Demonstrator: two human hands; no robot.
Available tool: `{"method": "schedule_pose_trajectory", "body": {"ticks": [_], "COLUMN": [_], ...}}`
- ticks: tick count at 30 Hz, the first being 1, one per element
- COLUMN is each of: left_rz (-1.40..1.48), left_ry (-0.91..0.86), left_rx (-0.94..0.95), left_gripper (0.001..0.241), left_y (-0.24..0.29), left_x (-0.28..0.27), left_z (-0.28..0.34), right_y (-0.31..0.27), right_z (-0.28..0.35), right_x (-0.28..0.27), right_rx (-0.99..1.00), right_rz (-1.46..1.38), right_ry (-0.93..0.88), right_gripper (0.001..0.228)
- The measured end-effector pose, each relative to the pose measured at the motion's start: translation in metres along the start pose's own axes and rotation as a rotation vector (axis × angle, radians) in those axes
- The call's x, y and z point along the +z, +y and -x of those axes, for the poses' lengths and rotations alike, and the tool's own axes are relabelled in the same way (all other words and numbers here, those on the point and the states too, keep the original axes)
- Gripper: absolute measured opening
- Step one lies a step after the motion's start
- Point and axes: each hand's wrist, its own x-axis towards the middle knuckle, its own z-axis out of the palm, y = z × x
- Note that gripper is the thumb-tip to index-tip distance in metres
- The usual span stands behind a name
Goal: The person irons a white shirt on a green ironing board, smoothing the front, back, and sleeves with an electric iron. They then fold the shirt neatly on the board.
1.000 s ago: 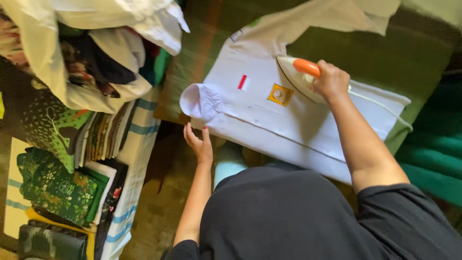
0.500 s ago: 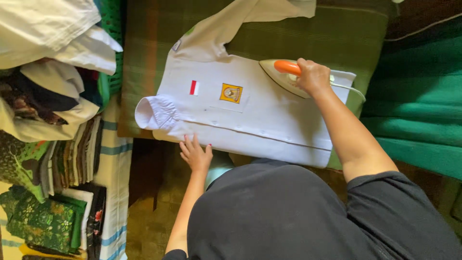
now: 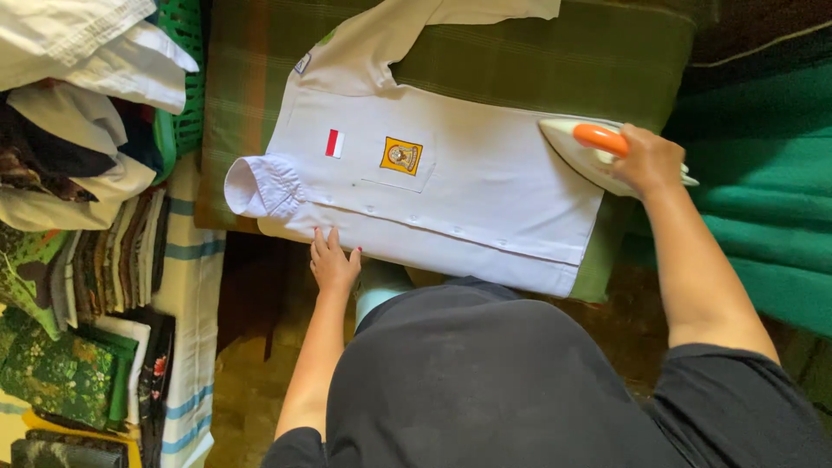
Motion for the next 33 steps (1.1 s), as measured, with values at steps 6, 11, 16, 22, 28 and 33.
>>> {"method": "schedule_pose_trajectory", "body": {"ticks": [6, 11, 16, 22, 28, 33], "left_rz": [0.047, 0.075, 0.079, 0.103, 0.091, 0.136], "left_ry": [0.176, 0.06, -0.005, 0.018, -0.238, -0.225], "left_rx": [0.201, 0.155, 0.136, 0.173, 0.102, 0.166], "left_gripper": [0.08, 0.085, 0.088, 0.09, 0.088, 0.087], "left_y": [-0.019, -0.019, -0.022, -0.027, -0.024, -0.031], "left_x": [0.015, 0.008, 0.009, 0.003, -0.023, -0.022], "left_z": [-0.003, -0.005, -0.005, -0.004, -0.005, -0.002], "right_y": [0.011, 0.005, -0.038, -0.1, -0.125, -0.164], "right_z": [0.009, -0.004, -0.036, -0.072, -0.1, -0.122], "right_x": [-0.065, -0.068, -0.083, -0.081, -0.048, -0.089], "right_rx": [0.107, 0.094, 0.072, 0.015, -0.029, -0.114], "right_rz": [-0.167, -0.189, -0.245, -0.273, -0.216, -0.256], "right_ry": [-0.25, -0.301, -0.375, -0.36, -0.369, -0.454], "right_gripper": [0.019, 0.023, 0.028, 0.028, 0.038, 0.044]}}
